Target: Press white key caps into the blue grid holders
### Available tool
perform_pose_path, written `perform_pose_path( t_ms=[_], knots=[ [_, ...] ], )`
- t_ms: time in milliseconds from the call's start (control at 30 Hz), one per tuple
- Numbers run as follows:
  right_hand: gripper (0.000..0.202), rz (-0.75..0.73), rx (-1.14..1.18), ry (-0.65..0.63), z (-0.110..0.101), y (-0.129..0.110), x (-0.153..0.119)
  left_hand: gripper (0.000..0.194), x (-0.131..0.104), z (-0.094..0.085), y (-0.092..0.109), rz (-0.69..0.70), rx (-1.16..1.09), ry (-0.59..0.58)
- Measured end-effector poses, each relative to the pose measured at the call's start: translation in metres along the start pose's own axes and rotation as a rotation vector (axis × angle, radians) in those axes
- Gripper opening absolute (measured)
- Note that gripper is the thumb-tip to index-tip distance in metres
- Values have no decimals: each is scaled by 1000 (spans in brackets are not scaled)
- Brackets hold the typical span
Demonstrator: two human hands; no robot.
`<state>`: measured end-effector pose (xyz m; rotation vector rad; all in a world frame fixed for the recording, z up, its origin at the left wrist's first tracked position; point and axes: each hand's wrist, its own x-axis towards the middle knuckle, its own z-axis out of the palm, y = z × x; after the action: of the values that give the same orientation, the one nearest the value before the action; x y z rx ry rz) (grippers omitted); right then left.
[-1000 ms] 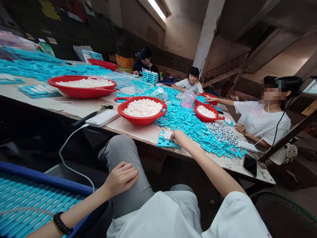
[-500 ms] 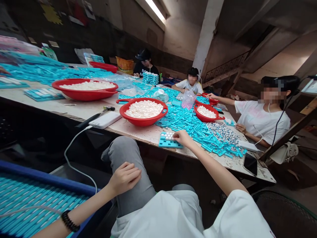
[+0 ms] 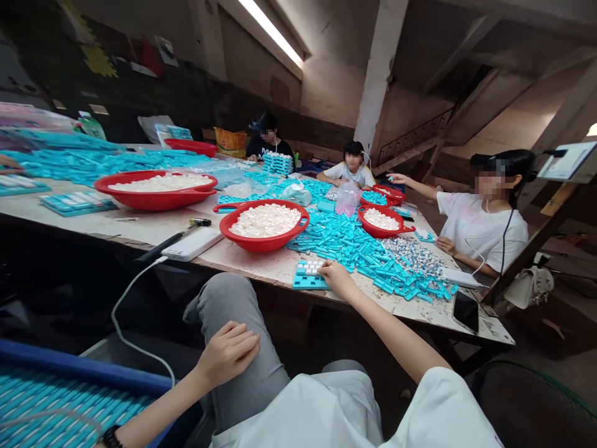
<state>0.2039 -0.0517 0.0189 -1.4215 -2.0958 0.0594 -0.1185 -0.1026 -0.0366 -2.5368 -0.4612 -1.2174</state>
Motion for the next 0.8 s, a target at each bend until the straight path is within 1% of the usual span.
perform_pose_path(
  t_ms=[200, 367, 433, 500, 533, 567, 600, 633, 667, 733, 800],
  knots=[
    [25, 1, -125, -48, 1, -7, 0, 33, 3, -1, -1, 2, 4, 20],
    [23, -56, -163, -48, -3, -6, -2, 34, -3, -4, 1, 3, 11, -13],
    [21, -73, -147, -46, -3, -5, -3, 34, 2, -4, 3, -50, 12, -29],
    [20, -73, -111, -23, -1, -4, -3, 36, 20, 0, 5, -186, 9, -76],
    [20, -71, -85, -6, 1, -3, -4, 36, 34, 5, 5, -286, 9, -111],
    [20, -69, -52, 16, 4, -2, -4, 34, 49, 13, 5, -352, -4, -153],
    [21, -69, -14, 40, 7, -2, -4, 27, 66, 23, 5, -393, -23, -197],
    [22, -68, 28, 69, 10, -1, -4, 16, 82, 34, 4, -418, -34, -228],
    [23, -63, 72, 104, 14, 0, -5, 10, 97, 47, 2, -417, -26, -251],
    [24, -41, 156, 181, 21, 0, -6, 28, 116, 74, 1, -389, 12, -285],
    [26, -11, 218, 240, 25, -1, -8, 42, 121, 97, 1, -358, 26, -289]
  ],
)
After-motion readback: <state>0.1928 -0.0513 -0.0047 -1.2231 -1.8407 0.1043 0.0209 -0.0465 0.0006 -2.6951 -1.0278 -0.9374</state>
